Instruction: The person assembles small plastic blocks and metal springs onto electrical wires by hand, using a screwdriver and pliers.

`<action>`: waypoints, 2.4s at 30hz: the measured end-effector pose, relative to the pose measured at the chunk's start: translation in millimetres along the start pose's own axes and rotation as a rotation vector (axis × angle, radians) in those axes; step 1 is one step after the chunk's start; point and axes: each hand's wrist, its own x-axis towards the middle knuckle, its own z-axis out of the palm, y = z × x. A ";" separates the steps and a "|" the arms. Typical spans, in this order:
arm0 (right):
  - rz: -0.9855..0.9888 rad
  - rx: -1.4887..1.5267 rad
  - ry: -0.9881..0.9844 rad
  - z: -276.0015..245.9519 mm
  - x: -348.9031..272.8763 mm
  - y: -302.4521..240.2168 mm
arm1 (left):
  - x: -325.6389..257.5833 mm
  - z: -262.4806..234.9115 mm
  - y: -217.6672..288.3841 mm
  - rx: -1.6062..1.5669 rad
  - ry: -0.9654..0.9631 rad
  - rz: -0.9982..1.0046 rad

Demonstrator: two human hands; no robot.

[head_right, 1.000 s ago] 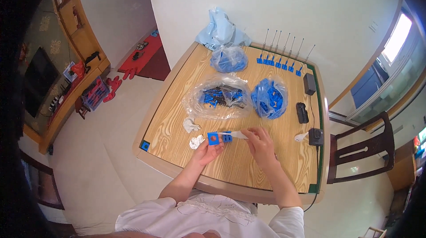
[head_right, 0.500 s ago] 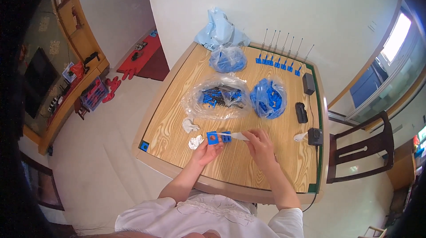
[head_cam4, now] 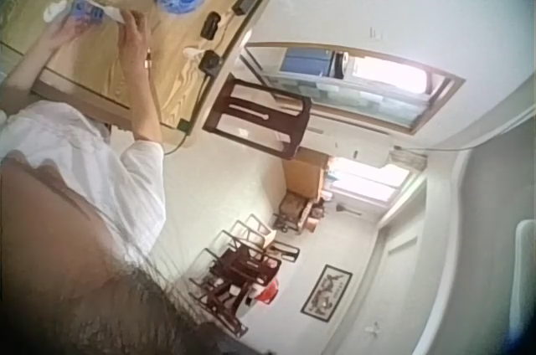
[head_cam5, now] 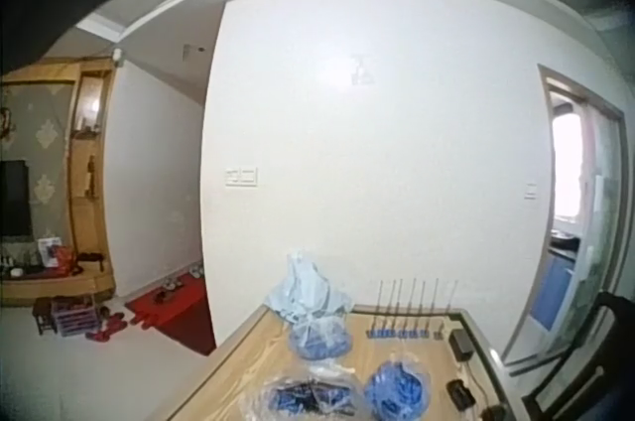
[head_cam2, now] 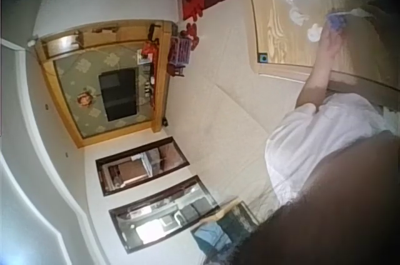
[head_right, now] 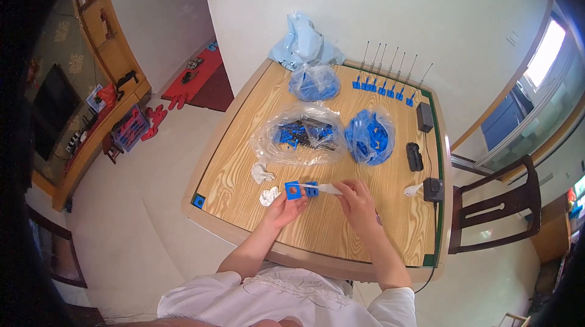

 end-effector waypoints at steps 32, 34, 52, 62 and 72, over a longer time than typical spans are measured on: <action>0.018 -0.029 0.047 -8.5 -6.3 11.6 | 2.5 0.6 1.9 -0.059 -0.035 -0.016; 0.012 -0.034 0.035 -7.9 -6.2 12.3 | 2.6 0.4 2.0 -0.055 -0.037 -0.015; 0.011 -0.046 0.032 -5.2 -6.2 10.3 | 1.4 3.0 1.9 -0.054 -0.055 -0.009; 0.055 -0.023 0.023 -4.0 -6.1 5.7 | 0.6 1.7 0.5 -0.079 -0.020 0.000; 0.066 0.047 0.075 -5.3 -9.9 3.1 | 1.6 6.5 1.2 -0.109 -0.019 0.017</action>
